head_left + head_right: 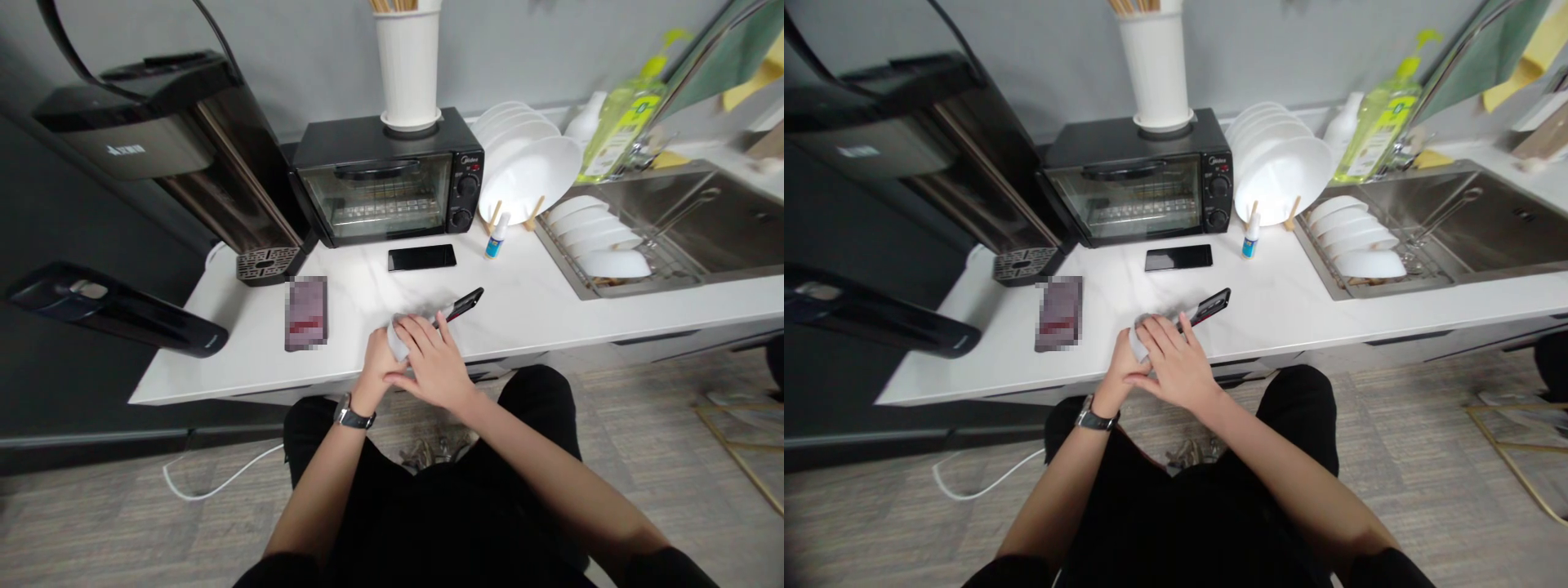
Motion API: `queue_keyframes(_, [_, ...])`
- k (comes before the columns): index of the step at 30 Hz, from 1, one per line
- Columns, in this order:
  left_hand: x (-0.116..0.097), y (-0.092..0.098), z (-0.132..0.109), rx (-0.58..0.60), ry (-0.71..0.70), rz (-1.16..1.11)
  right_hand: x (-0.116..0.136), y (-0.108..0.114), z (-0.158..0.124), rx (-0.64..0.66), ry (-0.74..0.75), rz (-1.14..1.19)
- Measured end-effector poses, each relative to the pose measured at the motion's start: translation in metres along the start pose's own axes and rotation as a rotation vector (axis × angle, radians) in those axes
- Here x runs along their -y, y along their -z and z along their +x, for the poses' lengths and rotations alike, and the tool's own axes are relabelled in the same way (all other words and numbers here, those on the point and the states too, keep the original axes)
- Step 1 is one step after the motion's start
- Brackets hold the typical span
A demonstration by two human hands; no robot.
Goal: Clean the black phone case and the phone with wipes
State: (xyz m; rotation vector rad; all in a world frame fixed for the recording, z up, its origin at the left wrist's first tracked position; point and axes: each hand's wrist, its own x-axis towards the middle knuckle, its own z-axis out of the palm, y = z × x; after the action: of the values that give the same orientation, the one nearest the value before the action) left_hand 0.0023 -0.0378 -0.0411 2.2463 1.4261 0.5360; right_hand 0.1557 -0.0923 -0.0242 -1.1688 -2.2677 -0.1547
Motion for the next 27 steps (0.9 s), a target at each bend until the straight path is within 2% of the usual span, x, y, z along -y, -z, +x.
queue_keyframes(4, [-0.011, 0.006, -0.001, -0.041, -0.027, 0.022, -0.026, 0.006, -0.002, -0.029, 0.011, -0.057])
queue_keyframes(8, [-0.024, 0.011, -0.004, -0.133, -0.105, -0.098, -0.057, 0.015, -0.002, -0.067, -0.052, -0.112])
queue_keyframes(11, [-0.030, 0.012, -0.005, -0.182, -0.103, -0.172, -0.080, 0.023, -0.002, -0.084, -0.101, -0.155])
queue_keyframes(14, [-0.031, 0.011, -0.005, -0.192, -0.081, -0.171, -0.093, 0.026, -0.003, -0.110, -0.154, -0.173])
queue_keyframes(17, [-0.029, 0.010, -0.005, -0.199, -0.090, -0.171, -0.087, 0.022, -0.003, -0.149, -0.224, -0.147])
queue_keyframes(21, [-0.024, 0.009, -0.005, -0.194, -0.125, -0.171, -0.059, 0.010, -0.001, -0.201, -0.315, -0.102])
queue_keyframes(24, [-0.020, 0.007, -0.003, -0.151, -0.126, -0.135, -0.033, 0.002, 0.001, -0.180, -0.296, -0.056])
queue_keyframes(27, [-0.015, 0.005, -0.001, -0.092, -0.059, -0.009, -0.006, -0.003, 0.003, -0.128, -0.219, -0.028])
